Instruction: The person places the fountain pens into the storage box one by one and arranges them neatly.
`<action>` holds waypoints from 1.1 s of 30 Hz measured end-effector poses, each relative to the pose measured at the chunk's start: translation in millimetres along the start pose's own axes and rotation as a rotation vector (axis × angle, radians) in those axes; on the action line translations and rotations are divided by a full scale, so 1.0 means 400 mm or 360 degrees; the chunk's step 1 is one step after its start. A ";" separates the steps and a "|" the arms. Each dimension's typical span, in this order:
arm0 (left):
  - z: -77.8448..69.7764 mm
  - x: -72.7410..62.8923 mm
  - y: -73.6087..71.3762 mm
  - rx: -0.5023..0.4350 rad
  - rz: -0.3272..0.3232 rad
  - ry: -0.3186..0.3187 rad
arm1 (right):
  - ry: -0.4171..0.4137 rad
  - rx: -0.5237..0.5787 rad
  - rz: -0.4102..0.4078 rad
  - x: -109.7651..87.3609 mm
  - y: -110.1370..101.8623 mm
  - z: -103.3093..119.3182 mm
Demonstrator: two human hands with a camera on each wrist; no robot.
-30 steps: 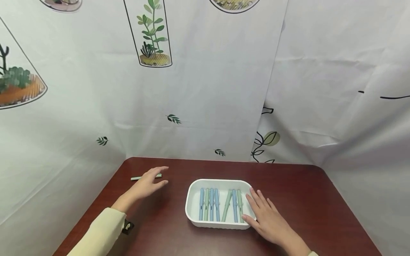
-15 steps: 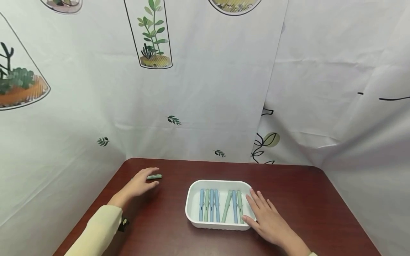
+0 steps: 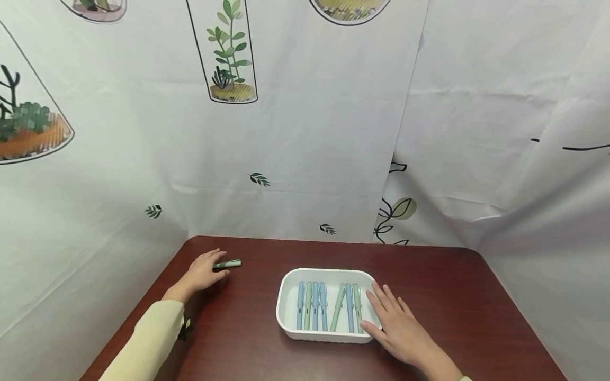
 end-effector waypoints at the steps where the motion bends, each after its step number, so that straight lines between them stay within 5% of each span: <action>1: 0.005 0.001 0.004 0.0012 0.0002 -0.0009 | 0.0005 0.0004 0.0006 0.000 0.000 -0.001; 23: 0.056 0.004 0.037 0.0059 0.0130 -0.0189 | 0.0026 0.0035 0.0043 -0.001 0.008 -0.003; 33: 0.064 -0.001 0.026 0.0162 -0.0016 -0.0136 | 0.0065 0.0048 0.0086 0.005 0.005 -0.007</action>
Point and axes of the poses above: each hand's wrist, its own x-axis towards the middle knuckle, its own y-axis out of the palm, z = x × y, the point moved 6 cm from there along x, towards the middle knuckle, and after that the axes turned 5 degrees about x, right-handed, at the moved point
